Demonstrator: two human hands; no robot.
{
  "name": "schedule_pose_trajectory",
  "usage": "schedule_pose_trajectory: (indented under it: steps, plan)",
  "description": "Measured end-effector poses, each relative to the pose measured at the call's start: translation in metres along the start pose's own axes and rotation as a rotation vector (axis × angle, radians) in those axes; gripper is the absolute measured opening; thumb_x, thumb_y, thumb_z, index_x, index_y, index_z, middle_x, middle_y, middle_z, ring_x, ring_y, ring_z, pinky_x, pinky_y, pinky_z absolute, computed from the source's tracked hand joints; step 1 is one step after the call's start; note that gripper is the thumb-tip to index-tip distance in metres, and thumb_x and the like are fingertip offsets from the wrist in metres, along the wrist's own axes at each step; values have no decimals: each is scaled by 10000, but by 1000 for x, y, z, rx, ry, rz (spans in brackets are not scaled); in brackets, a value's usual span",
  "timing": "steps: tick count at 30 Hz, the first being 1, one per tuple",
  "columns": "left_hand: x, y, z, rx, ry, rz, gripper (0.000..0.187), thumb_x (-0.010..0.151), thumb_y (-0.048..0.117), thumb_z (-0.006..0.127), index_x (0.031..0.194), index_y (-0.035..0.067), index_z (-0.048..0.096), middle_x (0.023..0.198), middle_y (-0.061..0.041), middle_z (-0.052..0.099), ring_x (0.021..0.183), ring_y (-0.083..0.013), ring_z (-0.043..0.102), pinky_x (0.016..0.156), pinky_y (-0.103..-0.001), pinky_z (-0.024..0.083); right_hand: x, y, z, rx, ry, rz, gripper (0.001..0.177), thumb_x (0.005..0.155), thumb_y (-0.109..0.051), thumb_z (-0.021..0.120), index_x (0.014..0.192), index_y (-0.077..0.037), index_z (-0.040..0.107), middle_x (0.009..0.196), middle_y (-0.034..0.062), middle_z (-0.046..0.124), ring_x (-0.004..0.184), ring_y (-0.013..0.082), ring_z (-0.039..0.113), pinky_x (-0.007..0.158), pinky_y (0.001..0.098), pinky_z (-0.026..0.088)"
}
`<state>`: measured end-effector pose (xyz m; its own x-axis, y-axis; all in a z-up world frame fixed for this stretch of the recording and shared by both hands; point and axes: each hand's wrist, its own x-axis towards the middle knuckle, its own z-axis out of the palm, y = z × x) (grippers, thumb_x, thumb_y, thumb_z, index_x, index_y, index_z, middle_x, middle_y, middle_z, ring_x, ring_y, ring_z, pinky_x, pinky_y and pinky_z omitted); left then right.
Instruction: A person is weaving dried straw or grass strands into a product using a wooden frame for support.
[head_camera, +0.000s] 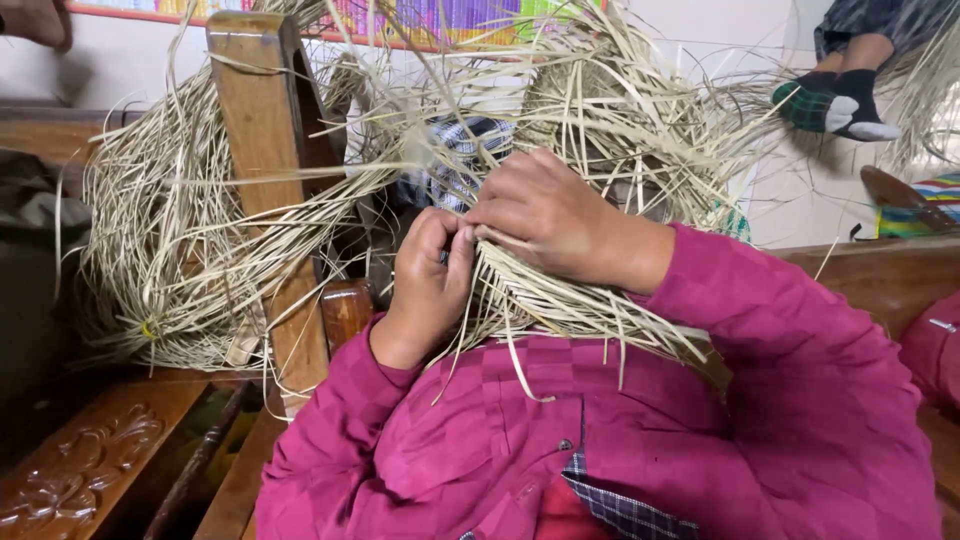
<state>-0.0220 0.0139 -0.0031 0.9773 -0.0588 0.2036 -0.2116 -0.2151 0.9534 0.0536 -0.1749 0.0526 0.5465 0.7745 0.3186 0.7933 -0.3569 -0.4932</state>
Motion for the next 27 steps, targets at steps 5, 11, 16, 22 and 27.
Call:
schedule_pose_trajectory:
  steps: [5, 11, 16, 22, 27]
  plan:
    - [-2, -1, 1, 169, 6, 111, 97, 982, 21, 624, 892, 5, 592, 801, -152, 599, 731, -404, 634, 642, -448, 520, 9, -3, -4, 11, -91, 111, 130, 1039, -217, 638, 1054, -101, 694, 908, 26, 607, 879, 214, 576, 769, 337, 439]
    - [4, 11, -2, 80, -24, 73, 67, 983, -44, 591, 928, -29, 627, 840, -175, 636, 750, -377, 638, 681, -444, 522, 5, 1, -4, 99, -127, 117, 84, 1003, -194, 670, 993, -114, 645, 923, 38, 581, 889, 231, 557, 767, 370, 445]
    - [-2, 3, 2, -191, -16, -186, 105, 1017, 66, 610, 945, 14, 665, 793, -119, 637, 747, -250, 607, 728, -405, 497, -19, 16, 17, -80, 71, -102, 290, 1079, -321, 540, 870, -129, 602, 1007, 45, 580, 862, 257, 532, 721, 371, 411]
    - [0, 1, 4, -218, 19, -128, 83, 990, 36, 646, 931, -16, 674, 809, -145, 655, 744, -273, 647, 728, -407, 535, -20, 9, 5, -133, 128, -120, 214, 1083, -285, 569, 975, -142, 685, 1020, 48, 635, 818, 245, 559, 691, 370, 424]
    - [-3, -5, 4, 30, 21, 40, 118, 996, 64, 648, 894, 10, 627, 813, -163, 649, 741, -401, 651, 683, -436, 531, -8, -2, 1, 55, 85, 27, 176, 1039, -234, 631, 1102, -77, 679, 981, 93, 614, 856, 290, 592, 731, 405, 457]
